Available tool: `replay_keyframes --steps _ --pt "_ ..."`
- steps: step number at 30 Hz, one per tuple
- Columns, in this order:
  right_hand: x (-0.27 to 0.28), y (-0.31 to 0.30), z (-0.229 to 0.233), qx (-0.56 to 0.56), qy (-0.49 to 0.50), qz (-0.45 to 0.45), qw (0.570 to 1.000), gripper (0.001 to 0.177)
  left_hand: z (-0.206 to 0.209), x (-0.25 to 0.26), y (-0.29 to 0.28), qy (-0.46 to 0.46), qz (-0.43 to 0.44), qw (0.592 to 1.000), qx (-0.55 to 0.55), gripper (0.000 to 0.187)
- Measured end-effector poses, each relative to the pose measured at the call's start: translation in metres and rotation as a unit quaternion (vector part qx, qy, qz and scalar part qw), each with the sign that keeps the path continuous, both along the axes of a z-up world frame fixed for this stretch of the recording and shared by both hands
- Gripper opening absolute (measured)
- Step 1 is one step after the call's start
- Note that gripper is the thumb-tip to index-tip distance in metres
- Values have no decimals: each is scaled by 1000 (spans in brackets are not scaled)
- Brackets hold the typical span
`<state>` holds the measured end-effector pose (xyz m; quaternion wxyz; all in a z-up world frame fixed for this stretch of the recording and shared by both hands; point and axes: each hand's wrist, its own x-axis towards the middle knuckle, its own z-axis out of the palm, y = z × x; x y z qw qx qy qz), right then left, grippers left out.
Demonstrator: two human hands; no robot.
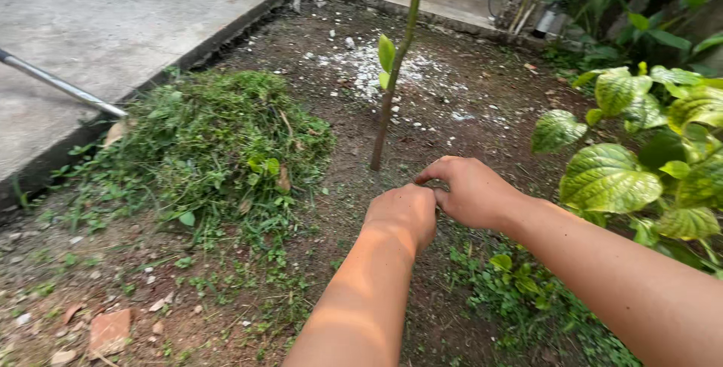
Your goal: The person pulls weeds by hand from a garden bed, gathering them into a pile and moving to adjacent areas to continue removing unwanted plants.
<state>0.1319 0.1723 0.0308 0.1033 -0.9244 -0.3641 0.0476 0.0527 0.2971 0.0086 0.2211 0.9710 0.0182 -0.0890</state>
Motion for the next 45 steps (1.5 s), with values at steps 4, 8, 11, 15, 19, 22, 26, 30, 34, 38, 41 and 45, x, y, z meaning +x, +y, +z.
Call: replay_keyframes --steps 4,8,11,15,19,22,26,30,34,38,41,45 --pt "-3 -47 -5 4 -10 -9 1000 34 -11 14 -33 -7 -45 999 7 32" --pt "-6 -87 -16 -23 -22 -20 999 35 -20 25 -60 -10 -89 996 11 30" --pt "-8 -112 -21 -1 -17 -28 999 34 -23 26 -82 -10 -115 993 27 33" --pt "-13 -141 -23 15 4 -62 998 34 -20 23 -109 -6 -126 992 23 31" --pt "-24 -179 -29 14 18 -87 996 34 -17 13 -142 7 -130 991 26 28" --pt "-39 -215 -30 -3 8 -74 997 36 -13 7 -177 20 -150 988 15 27" --pt "-51 -262 -26 6 35 -115 993 39 -13 1 -224 16 -200 979 31 25" --pt "-66 -310 -29 41 65 -167 983 36 -17 -4 -268 23 -242 969 44 27" --pt "-81 -364 -33 48 91 -189 976 33 -21 -10 -315 39 -275 958 67 27" --pt "-88 -433 -34 32 81 -218 972 33 -22 -10 -377 48 -316 945 69 27" --pt "-90 -489 -31 31 61 -232 970 32 -20 -10 -432 23 -330 942 50 26" --pt "-95 -558 -26 44 56 -258 963 32 -7 -9 -504 0 -348 936 56 28"
